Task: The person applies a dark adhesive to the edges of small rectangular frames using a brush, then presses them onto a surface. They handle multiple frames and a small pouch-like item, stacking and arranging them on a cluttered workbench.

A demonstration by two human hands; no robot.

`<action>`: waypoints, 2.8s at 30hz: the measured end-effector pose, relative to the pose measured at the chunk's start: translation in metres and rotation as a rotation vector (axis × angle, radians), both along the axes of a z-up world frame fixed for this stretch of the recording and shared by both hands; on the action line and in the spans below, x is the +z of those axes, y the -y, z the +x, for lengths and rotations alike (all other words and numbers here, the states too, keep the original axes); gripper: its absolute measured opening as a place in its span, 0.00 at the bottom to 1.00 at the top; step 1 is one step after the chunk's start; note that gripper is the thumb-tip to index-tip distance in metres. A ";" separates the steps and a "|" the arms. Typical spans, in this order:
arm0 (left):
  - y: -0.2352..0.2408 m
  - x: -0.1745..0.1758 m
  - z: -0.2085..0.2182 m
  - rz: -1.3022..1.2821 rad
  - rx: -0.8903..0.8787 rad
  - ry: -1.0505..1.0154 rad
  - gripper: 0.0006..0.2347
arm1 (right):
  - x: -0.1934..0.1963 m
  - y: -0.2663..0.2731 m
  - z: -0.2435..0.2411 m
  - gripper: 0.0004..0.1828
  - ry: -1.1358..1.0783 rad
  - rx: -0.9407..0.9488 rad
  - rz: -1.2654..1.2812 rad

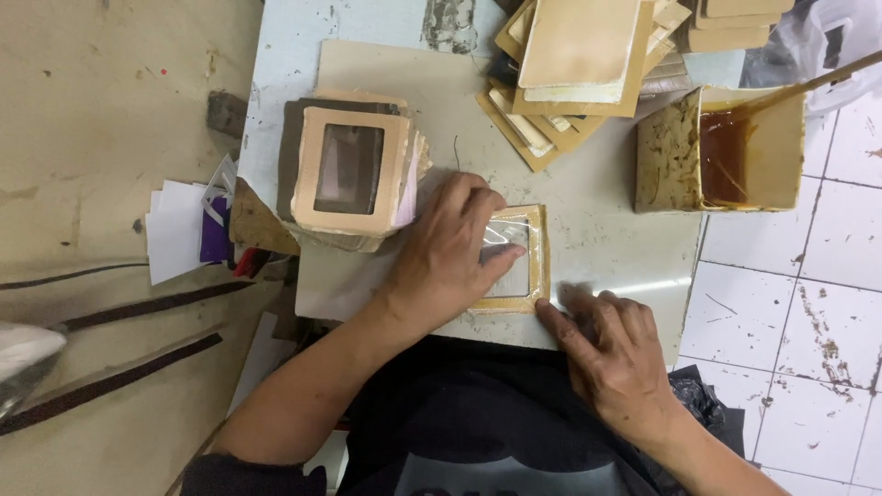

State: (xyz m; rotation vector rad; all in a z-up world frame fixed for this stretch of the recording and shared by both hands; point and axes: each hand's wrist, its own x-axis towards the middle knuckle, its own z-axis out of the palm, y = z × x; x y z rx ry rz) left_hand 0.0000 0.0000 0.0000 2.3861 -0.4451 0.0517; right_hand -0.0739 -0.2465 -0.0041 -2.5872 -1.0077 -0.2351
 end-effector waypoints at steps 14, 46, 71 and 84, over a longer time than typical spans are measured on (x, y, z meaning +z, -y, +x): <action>0.002 0.004 0.002 0.036 -0.001 -0.073 0.20 | 0.001 0.003 0.006 0.24 -0.212 0.013 0.142; -0.008 0.047 -0.019 -0.743 0.392 -0.681 0.25 | 0.075 0.080 0.134 0.45 -0.063 -0.351 -0.372; -0.013 0.008 -0.017 -0.092 0.222 -0.330 0.23 | 0.119 0.037 0.061 0.12 -0.262 -0.070 0.193; -0.017 0.033 -0.011 -0.177 0.170 -0.313 0.22 | 0.003 -0.015 0.089 0.24 -0.174 -0.148 0.028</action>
